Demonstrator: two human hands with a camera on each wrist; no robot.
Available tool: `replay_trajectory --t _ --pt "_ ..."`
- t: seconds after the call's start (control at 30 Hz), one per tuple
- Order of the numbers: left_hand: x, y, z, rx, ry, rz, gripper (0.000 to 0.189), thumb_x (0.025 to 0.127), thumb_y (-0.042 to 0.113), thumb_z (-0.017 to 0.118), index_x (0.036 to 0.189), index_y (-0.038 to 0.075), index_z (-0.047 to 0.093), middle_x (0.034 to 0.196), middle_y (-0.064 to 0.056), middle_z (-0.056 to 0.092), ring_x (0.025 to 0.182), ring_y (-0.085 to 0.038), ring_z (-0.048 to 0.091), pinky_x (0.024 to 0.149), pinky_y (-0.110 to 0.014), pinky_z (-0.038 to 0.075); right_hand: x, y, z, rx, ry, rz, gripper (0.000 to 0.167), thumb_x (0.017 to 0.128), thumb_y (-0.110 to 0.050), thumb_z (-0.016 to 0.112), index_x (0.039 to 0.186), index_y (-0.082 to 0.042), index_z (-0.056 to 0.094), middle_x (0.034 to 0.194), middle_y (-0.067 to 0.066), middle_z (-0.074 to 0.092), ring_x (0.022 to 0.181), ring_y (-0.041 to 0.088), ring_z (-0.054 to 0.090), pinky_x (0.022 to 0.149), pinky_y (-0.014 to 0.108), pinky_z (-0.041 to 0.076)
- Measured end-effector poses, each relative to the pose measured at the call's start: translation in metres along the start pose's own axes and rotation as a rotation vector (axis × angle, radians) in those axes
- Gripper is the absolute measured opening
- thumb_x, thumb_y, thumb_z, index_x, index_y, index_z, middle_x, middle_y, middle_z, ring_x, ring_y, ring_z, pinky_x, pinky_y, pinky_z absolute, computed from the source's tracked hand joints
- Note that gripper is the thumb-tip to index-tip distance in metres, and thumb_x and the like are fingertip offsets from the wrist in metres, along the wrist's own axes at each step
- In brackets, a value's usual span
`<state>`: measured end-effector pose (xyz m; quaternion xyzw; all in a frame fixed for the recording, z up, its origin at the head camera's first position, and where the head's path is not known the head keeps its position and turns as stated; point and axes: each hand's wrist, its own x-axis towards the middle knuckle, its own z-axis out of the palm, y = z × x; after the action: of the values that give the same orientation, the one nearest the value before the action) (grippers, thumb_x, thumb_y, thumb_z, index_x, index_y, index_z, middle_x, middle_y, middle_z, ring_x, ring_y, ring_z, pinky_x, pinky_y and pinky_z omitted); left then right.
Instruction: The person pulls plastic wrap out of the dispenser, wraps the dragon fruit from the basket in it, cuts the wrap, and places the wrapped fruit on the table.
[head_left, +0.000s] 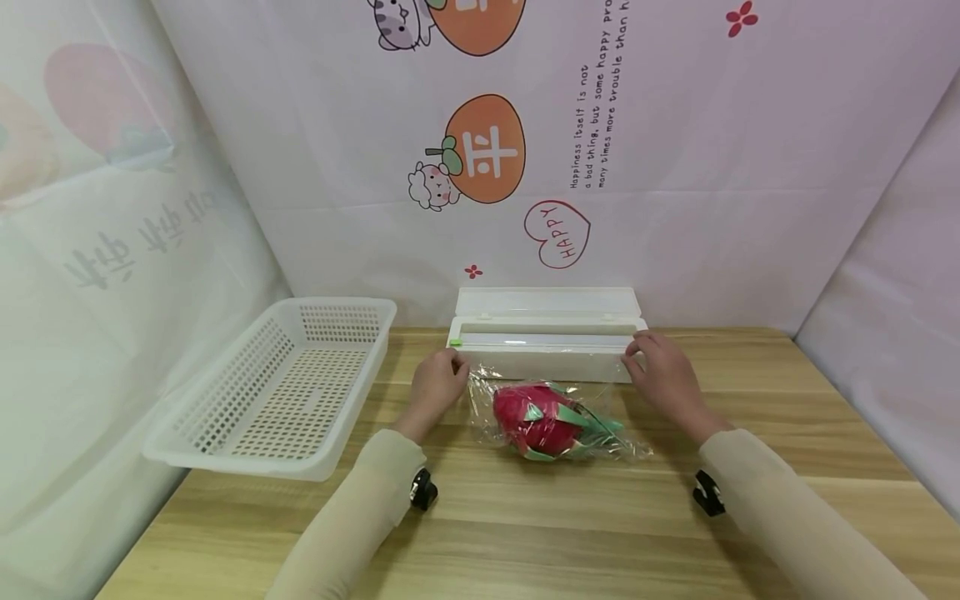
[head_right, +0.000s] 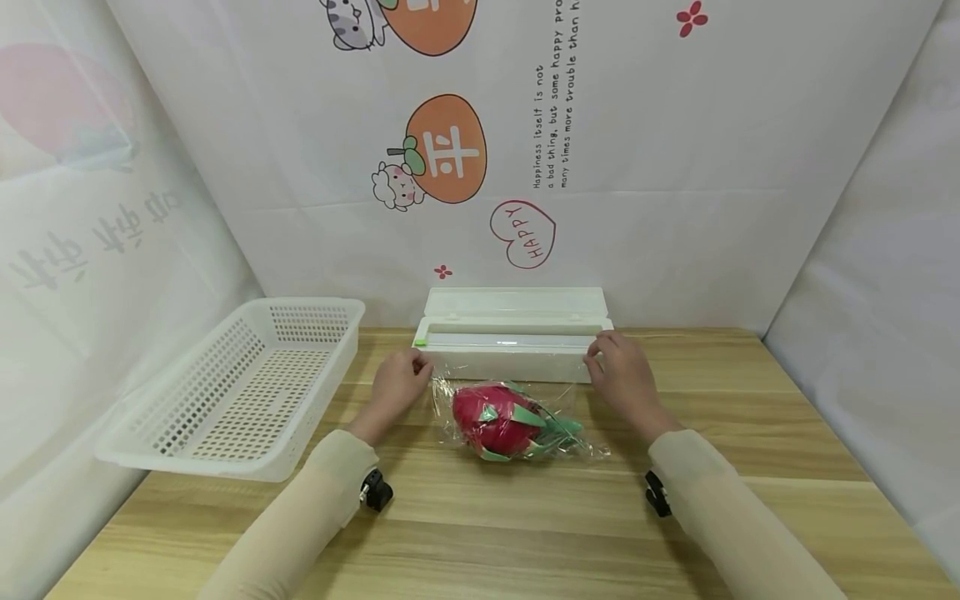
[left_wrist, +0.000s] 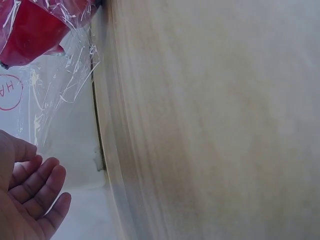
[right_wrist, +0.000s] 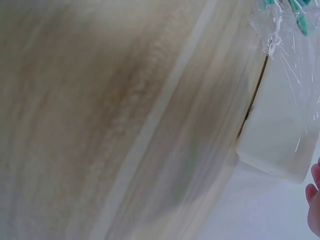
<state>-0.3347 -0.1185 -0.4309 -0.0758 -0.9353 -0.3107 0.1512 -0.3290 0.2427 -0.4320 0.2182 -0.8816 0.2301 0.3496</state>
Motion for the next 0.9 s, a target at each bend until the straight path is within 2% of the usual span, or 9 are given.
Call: replay_trajectory --t 0.17,0.27,0.4,0.5,0.73,0.9 --pt "-0.001 -0.001 0.0 -0.025 0.044 0.048 0.004 0.087 0.012 0.063 0.085 0.008 0.064 0.074 0.001 0.06 0.066 -0.016 0.056 0.063 -0.031 0.05 0.0 -0.004 -0.005 0.018 -0.006 0.01 0.013 0.079 0.004 0.073 0.082 0.002 0.061 0.107 0.024 0.063 0.102 0.042 0.058 0.088 0.055 0.048" --pt "-0.002 0.0 -0.001 -0.039 0.052 0.077 0.004 0.086 0.01 0.063 0.088 0.006 0.063 0.076 -0.001 0.062 0.069 -0.017 0.057 0.066 -0.031 0.051 -0.001 -0.007 -0.008 0.038 -0.01 0.023 0.012 0.08 0.004 0.072 0.083 0.001 0.06 0.1 0.021 0.063 0.095 0.039 0.06 0.082 0.053 0.049" --pt "-0.004 0.003 -0.003 -0.085 0.038 0.105 0.003 0.088 0.006 0.062 0.091 0.005 0.061 0.081 -0.004 0.064 0.073 -0.018 0.06 0.067 -0.03 0.053 -0.002 -0.01 -0.011 0.078 -0.019 0.06 0.009 0.082 0.003 0.069 0.085 0.002 0.061 0.088 0.017 0.064 0.081 0.033 0.06 0.07 0.047 0.051" --pt "-0.005 0.004 -0.004 -0.12 0.023 0.12 0.006 0.089 0.003 0.061 0.094 0.006 0.06 0.084 -0.003 0.065 0.075 -0.018 0.061 0.068 -0.029 0.053 -0.003 -0.013 -0.013 0.119 -0.05 0.11 0.006 0.085 0.002 0.067 0.087 0.002 0.061 0.084 0.015 0.064 0.077 0.03 0.06 0.067 0.044 0.052" --pt "-0.007 0.005 -0.004 -0.143 0.001 0.183 0.02 0.089 -0.003 0.055 0.104 0.004 0.066 0.084 -0.001 0.066 0.076 -0.017 0.062 0.068 -0.03 0.053 -0.007 -0.014 -0.016 0.2 -0.128 0.189 0.007 0.092 -0.003 0.064 0.091 -0.003 0.057 0.084 0.009 0.062 0.075 0.023 0.058 0.062 0.03 0.05" --pt "-0.009 0.007 -0.006 -0.132 -0.024 0.182 0.02 0.091 -0.002 0.054 0.101 0.006 0.07 0.087 -0.003 0.066 0.078 -0.015 0.061 0.066 -0.027 0.052 -0.009 -0.015 -0.018 0.288 -0.161 0.208 0.008 0.094 -0.003 0.061 0.094 -0.002 0.053 0.089 0.015 0.07 0.082 0.031 0.068 0.063 0.021 0.051"
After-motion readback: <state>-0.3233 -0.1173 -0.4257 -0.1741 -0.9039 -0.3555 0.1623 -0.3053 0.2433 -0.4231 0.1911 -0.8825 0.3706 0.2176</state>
